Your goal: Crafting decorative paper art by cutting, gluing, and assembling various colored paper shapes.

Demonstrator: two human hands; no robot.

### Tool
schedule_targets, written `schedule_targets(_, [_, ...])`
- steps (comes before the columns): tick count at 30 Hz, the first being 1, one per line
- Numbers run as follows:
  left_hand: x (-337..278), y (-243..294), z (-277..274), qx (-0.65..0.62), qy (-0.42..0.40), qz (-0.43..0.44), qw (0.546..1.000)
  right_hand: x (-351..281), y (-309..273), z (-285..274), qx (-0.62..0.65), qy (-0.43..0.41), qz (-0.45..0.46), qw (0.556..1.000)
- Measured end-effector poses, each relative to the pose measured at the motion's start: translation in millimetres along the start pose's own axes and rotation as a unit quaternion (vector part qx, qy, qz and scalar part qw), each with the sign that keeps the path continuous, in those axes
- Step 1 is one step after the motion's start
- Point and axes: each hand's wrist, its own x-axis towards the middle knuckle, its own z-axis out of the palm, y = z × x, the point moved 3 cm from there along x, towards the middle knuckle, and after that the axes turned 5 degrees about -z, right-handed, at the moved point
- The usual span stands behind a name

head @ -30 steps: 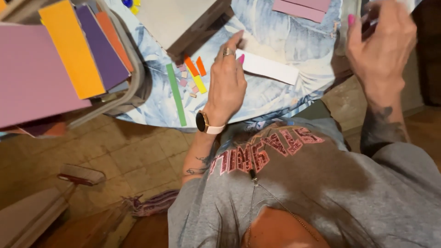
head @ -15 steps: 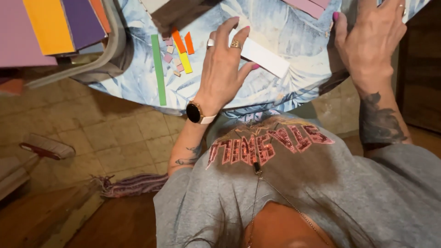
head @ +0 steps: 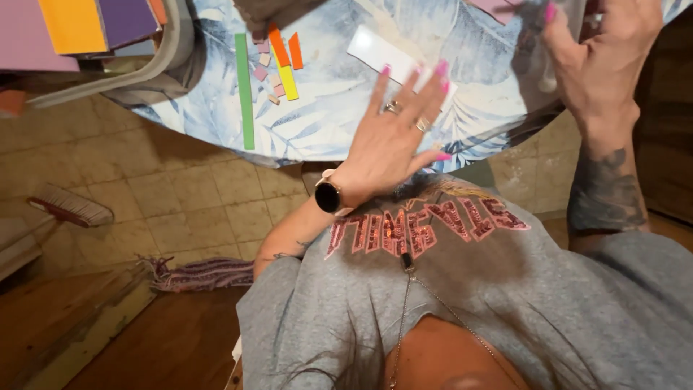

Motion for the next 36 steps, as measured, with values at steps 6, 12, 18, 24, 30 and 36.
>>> schedule_targets(6, [0,-17,-13,0.069,0.015,-0.062,0.996,10,-24,-10,0.332,-0.196,0.251,0.888])
schedule_targets(12, [0,-32,-1,0.013,0.117,-0.276,0.954,-30,-18,9,0.221,-0.288,0.105,0.926])
schedule_targets(18, [-4,-21,9,0.034,0.114,-0.294,0.948,-28,-33,2,0.132,-0.338,0.039,0.931])
schedule_targets(24, [-12,-31,2,0.035,0.069,-0.298,0.952,-43,-27,7,0.055,-0.376,0.035,0.924])
schedule_targets(30, [-14,-39,-6,0.073,0.057,-0.277,0.956,-50,-33,12,0.041,-0.389,0.027,0.92])
schedule_targets(36, [-17,-47,-9,0.087,0.055,-0.258,0.961,-52,-33,14,0.045,-0.386,0.028,0.921])
